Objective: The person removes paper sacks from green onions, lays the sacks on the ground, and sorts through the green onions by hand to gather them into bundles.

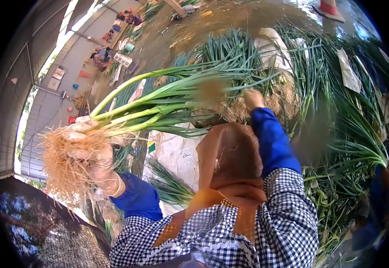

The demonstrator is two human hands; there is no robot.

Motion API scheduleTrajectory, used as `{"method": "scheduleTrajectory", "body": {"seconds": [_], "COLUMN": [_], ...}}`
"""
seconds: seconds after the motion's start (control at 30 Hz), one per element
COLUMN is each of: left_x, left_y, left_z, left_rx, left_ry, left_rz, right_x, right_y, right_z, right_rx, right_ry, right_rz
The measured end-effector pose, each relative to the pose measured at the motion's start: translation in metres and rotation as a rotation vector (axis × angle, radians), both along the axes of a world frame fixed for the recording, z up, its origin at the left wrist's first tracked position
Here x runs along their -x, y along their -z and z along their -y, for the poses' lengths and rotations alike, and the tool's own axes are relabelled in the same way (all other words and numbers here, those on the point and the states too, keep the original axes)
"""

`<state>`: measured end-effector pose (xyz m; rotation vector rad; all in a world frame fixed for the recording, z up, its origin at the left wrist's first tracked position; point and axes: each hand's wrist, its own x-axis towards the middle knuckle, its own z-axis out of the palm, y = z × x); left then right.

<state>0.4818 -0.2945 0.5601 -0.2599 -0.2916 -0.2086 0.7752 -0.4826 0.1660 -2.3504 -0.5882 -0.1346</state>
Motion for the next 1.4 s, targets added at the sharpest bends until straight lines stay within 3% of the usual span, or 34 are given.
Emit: {"method": "scheduleTrajectory", "body": {"seconds": [0.03,0.07,0.1,0.13,0.17,0.23,0.3,0.33,0.37,0.43,0.5,0.57,0.67,0.77,0.83,0.9,0.93,0.97,1.0,1.03,1.07,1.1,1.13,1.17,1.2,1.23,1.3,1.33,1.37,1.4], "left_x": [0.001,0.000,0.001,0.001,0.002,0.009,0.019,0.024,0.032,0.047,0.053,0.057,0.062,0.089,0.116,0.147,0.166,0.172,0.181,0.191,0.199,0.200,0.200,0.196,0.201,0.204,0.212,0.217,0.227,0.229], "left_y": [-0.003,-0.007,-0.011,-0.016,-0.019,-0.027,-0.039,-0.046,-0.046,-0.042,-0.028,0.001,0.081,0.200,0.301,0.411,0.481,0.492,0.537,0.582,0.611,0.606,0.597,0.601,0.606,0.613,0.632,0.641,0.646,0.644], "left_z": [-0.006,-0.013,-0.021,-0.028,-0.035,-0.047,-0.068,-0.080,-0.104,-0.158,-0.190,-0.204,-0.226,-0.246,-0.249,-0.234,-0.231,-0.202,-0.194,-0.186,-0.175,-0.169,-0.162,-0.163,-0.165,-0.167,-0.166,-0.166,-0.168,-0.168], "left_rx": [-0.004,-0.010,-0.047,-0.085,-0.120,-0.192,-0.254,-0.237,-0.133,-0.238,-0.373,-0.268,-0.545,-0.814,-1.070,-1.343,-1.126,-1.318,-1.088,-0.847,-0.710,-0.781,-0.850,-0.882,-0.927,-0.967,-1.028,-1.060,-1.129,-1.449], "left_ry": [-0.017,-0.035,-0.069,-0.102,-0.139,-0.235,-0.349,-0.339,-0.097,-0.300,-0.520,-0.348,-0.722,-0.953,-1.014,-0.888,-0.584,-0.729,-0.509,-0.302,-0.278,-0.238,-0.194,-0.167,-0.150,-0.126,-0.074,-0.059,-0.046,-0.150], "left_rz": [0.000,-0.003,-0.001,-0.004,-0.012,-0.034,-0.002,-0.020,0.019,0.069,0.055,0.039,-0.026,-0.284,-0.562,-0.902,-1.259,-1.118,-1.186,-1.269,-1.353,-1.393,-1.431,-1.434,-1.424,-1.396,-1.296,-1.245,-1.232,-1.305], "right_x": [0.000,0.002,0.011,0.014,0.009,-0.008,-0.043,-0.047,-0.034,-0.001,0.045,0.079,0.105,0.163,0.191,0.218,0.232,0.244,0.257,0.266,0.275,0.282,0.280,0.283,0.273,0.261,0.239,0.223,0.207,0.193], "right_y": [0.039,0.052,0.050,0.043,0.046,0.054,0.098,0.095,0.081,0.056,0.025,0.022,0.067,0.050,0.074,0.095,0.098,0.102,0.104,0.115,0.128,0.089,0.034,0.047,0.015,0.001,-0.006,-0.016,-0.004,0.060], "right_z": [0.027,0.044,0.045,0.041,0.036,0.023,0.058,0.074,0.091,0.125,0.151,0.180,0.247,0.247,0.263,0.284,0.288,0.294,0.299,0.314,0.332,0.287,0.244,0.264,0.216,0.181,0.132,0.100,0.091,0.100], "right_rx": [-0.109,0.355,0.212,0.231,0.239,0.532,0.512,0.291,-0.038,-0.495,-0.585,-0.539,-0.443,-0.248,-0.275,-0.282,-0.229,-0.207,-0.192,0.179,0.661,0.906,0.825,0.886,1.074,0.957,0.628,0.594,0.421,0.270], "right_ry": [0.079,0.017,0.306,0.290,0.279,-0.111,-0.031,0.070,0.194,0.335,0.448,0.473,0.329,0.366,0.352,0.348,0.355,0.427,0.361,0.022,-0.341,-0.573,0.025,-0.194,-0.085,-0.006,-0.017,0.002,-0.143,-0.185], "right_rz": [-0.154,-0.060,-0.388,-0.436,-0.433,-0.054,0.021,-0.089,-0.242,-0.495,-0.642,-0.709,-0.774,-0.779,-0.881,-1.002,-1.053,-1.211,-1.244,-1.120,-0.769,-0.405,-1.009,-0.688,-0.820,-0.805,-0.504,-0.563,-0.493,-0.481]}}
